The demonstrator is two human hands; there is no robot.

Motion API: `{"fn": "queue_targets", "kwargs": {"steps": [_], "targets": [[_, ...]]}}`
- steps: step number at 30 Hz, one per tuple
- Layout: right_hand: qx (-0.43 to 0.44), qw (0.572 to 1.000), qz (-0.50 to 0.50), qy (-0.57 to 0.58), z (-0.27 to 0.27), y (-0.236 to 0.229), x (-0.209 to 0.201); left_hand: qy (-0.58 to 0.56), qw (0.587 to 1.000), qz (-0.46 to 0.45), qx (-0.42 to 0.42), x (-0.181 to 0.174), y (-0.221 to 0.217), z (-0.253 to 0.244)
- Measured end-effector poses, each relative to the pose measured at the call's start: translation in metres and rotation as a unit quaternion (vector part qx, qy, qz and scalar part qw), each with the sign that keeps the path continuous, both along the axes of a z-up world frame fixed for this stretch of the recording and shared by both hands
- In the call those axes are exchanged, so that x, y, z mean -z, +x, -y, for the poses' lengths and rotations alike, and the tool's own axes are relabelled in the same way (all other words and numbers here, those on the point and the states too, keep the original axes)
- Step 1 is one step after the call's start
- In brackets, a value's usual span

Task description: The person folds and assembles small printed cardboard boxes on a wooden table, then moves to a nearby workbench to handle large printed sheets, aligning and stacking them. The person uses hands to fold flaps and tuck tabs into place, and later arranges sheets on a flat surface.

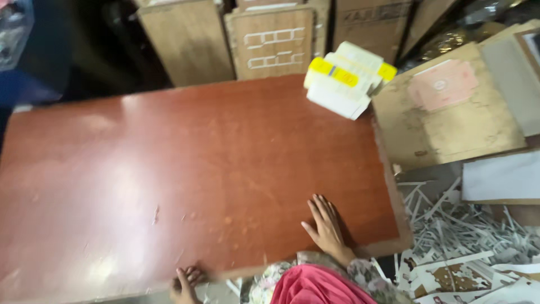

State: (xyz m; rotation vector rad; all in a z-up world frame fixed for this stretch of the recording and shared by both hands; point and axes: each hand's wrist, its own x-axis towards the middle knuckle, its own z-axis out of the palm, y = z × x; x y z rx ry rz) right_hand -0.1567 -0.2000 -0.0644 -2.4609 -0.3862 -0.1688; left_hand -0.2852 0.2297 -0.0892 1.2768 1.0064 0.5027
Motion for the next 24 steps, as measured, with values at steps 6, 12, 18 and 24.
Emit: {"fn": "queue_targets", "kwargs": {"steps": [6, 12, 18, 24], "targets": [[-0.089, 0.99, 0.061, -0.086, -0.054, 0.024, 0.012, 0.021, 0.996, 0.015, 0.08, 0.024, -0.027, 0.012], [-0.033, 0.975, 0.136, -0.171, -0.132, 0.045, 0.021, 0.207, 0.848, -0.107, 0.475, 0.008, -0.084, 0.019], [-0.085, 0.963, 0.168, -0.192, -0.211, 0.011, 0.033, 0.252, 0.827, -0.239, 0.441, -0.015, -0.178, -0.052], [-0.059, 0.968, 0.161, -0.184, -0.21, 0.016, 0.03, 0.268, 0.899, -0.242, 0.247, -0.02, -0.254, -0.097]]}}
